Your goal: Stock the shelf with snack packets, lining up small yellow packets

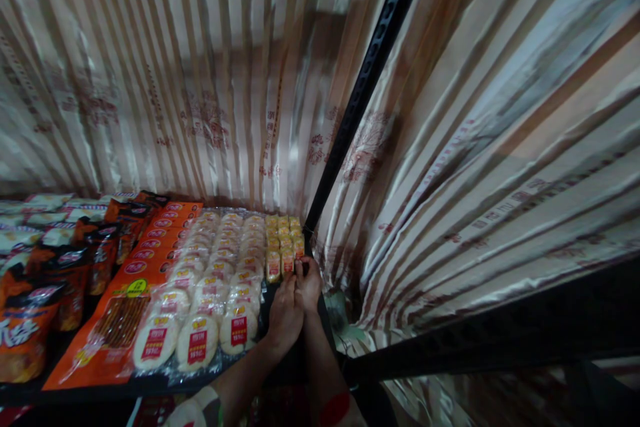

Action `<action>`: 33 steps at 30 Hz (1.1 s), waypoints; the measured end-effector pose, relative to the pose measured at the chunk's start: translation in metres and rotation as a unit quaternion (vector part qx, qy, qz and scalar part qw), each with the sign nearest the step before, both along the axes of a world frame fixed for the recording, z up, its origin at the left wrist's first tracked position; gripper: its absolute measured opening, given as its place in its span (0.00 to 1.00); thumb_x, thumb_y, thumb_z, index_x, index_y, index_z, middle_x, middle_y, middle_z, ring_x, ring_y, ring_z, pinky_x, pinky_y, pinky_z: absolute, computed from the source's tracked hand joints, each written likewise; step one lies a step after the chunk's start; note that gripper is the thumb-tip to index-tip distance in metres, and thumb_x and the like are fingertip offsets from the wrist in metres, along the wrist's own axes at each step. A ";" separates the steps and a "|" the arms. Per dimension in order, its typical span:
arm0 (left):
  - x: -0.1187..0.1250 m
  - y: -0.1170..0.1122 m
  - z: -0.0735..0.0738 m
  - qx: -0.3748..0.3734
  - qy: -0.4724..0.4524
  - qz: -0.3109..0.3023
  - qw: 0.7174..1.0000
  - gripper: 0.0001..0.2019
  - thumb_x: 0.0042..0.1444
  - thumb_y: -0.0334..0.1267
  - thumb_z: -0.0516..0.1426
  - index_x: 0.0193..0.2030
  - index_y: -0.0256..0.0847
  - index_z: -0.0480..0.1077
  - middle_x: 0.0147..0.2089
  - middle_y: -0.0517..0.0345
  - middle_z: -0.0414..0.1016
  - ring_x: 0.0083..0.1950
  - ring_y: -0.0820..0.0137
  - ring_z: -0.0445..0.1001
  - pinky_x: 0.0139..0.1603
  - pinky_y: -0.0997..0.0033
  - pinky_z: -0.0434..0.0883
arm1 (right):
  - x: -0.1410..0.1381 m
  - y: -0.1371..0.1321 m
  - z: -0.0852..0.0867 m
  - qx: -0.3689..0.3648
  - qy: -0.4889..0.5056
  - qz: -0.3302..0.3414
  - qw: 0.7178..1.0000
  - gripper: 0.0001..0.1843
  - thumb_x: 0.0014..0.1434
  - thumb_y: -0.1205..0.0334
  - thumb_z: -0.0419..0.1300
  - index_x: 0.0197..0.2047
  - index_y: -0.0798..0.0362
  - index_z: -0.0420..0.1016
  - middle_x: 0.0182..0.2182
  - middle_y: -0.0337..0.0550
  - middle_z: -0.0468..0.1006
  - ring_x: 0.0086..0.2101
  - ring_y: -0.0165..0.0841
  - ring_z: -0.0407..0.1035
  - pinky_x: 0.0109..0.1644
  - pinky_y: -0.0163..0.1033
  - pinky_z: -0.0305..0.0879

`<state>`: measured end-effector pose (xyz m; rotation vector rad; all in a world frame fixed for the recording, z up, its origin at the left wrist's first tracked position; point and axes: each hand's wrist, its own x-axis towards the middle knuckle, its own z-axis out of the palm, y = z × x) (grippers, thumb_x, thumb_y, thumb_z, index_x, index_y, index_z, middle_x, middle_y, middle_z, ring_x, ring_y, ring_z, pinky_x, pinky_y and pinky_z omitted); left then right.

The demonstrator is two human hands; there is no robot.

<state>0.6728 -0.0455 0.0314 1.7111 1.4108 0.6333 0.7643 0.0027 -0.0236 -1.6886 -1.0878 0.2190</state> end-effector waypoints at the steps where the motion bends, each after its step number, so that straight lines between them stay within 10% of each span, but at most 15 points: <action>1: 0.000 0.000 0.001 -0.003 0.000 0.003 1.000 0.26 0.57 0.32 0.42 0.61 0.26 0.60 0.66 0.44 0.57 0.67 0.66 0.54 0.68 0.68 0.49 | 0.000 0.000 0.000 0.003 -0.004 0.002 1.000 0.14 0.55 0.51 0.49 0.34 0.52 0.68 0.31 0.44 0.74 0.33 0.37 0.67 0.41 0.42 0.63; 33: 0.003 -0.001 -0.002 0.008 -0.015 0.029 0.999 0.24 0.56 0.31 0.43 0.59 0.26 0.63 0.64 0.43 0.61 0.66 0.64 0.57 0.67 0.67 0.51 | 0.002 0.001 -0.004 0.029 -0.022 0.008 0.999 0.12 0.57 0.57 0.48 0.33 0.53 0.70 0.34 0.46 0.73 0.38 0.37 0.66 0.47 0.43 0.62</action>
